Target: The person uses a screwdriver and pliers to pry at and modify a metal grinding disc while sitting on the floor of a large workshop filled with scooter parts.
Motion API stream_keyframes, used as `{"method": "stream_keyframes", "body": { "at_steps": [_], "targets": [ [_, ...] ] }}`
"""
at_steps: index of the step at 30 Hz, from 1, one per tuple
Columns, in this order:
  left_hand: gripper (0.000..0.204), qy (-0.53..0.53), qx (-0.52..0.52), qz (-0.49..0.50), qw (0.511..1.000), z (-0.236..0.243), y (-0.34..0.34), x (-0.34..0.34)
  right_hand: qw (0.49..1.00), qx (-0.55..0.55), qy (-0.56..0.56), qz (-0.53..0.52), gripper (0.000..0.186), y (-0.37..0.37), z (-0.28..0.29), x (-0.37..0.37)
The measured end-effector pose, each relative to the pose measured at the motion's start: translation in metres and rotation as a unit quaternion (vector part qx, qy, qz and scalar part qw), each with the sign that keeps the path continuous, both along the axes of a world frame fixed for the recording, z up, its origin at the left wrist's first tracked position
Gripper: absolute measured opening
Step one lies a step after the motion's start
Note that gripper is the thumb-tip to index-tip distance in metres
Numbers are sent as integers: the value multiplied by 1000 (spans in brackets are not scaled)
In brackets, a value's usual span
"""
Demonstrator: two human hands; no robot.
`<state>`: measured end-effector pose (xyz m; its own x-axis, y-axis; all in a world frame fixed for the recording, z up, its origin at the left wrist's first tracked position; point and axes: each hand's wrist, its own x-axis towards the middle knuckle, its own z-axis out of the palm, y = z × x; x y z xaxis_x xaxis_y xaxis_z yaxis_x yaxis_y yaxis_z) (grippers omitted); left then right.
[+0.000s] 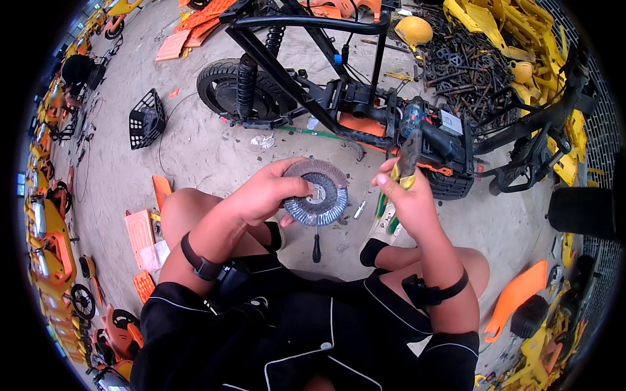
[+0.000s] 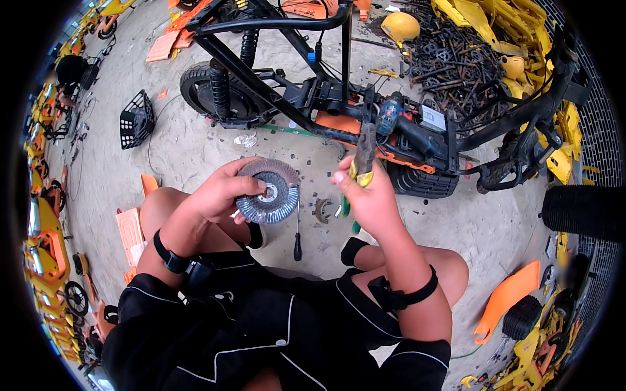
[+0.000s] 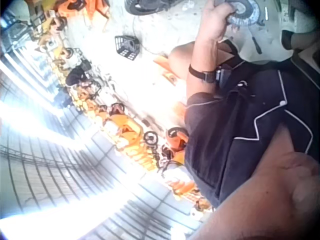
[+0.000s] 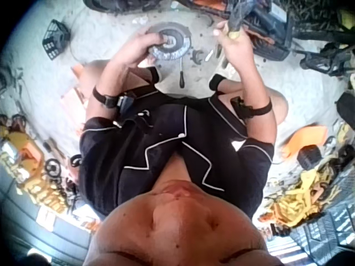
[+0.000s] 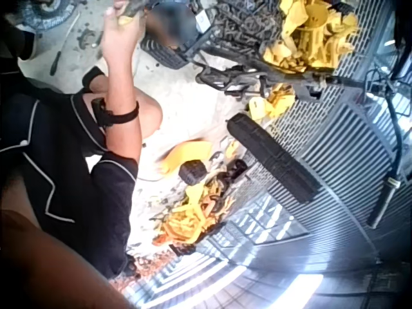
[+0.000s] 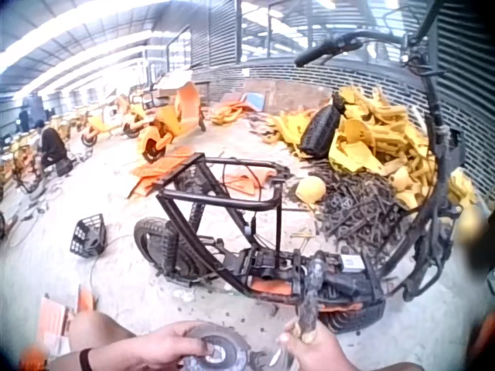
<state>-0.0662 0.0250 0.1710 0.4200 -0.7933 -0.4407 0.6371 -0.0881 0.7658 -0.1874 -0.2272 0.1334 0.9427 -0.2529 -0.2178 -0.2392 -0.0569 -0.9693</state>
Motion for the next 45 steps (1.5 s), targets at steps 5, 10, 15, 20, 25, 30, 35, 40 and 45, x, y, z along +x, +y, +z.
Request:
{"method": "stream_keyframes", "body": {
  "at_steps": [5,10,15,20,25,30,35,40,45],
  "targets": [
    [36,-29,17,13,999,-1,-1,1,988,60,113,89,22,9,14,-7],
    [34,-14,1,2,1000,-2,0,2,972,-184,80,126,36,20,26,-10],
    [35,12,11,-3,1000,4,-4,0,876,-453,-128,104,53,15,17,-6],
    [36,1,1,-22,1000,1,-5,1,788,-584,-178,81,50,9,21,-1],
    [36,-68,56,-20,996,11,-11,-4,720,-670,-169,64,46,12,22,-1],
    [33,-116,94,-2,989,11,-10,-12,669,-727,-151,36,45,20,14,-2],
    [34,-113,118,-4,987,5,-12,-11,628,-768,-128,14,44,28,2,-4],
    [32,-93,148,40,984,-13,-11,-9,593,-799,-91,35,37,40,-5,-3],
    [29,-248,285,20,926,-16,-25,-23,553,-826,-68,82,35,52,-15,0]
  ]
}}
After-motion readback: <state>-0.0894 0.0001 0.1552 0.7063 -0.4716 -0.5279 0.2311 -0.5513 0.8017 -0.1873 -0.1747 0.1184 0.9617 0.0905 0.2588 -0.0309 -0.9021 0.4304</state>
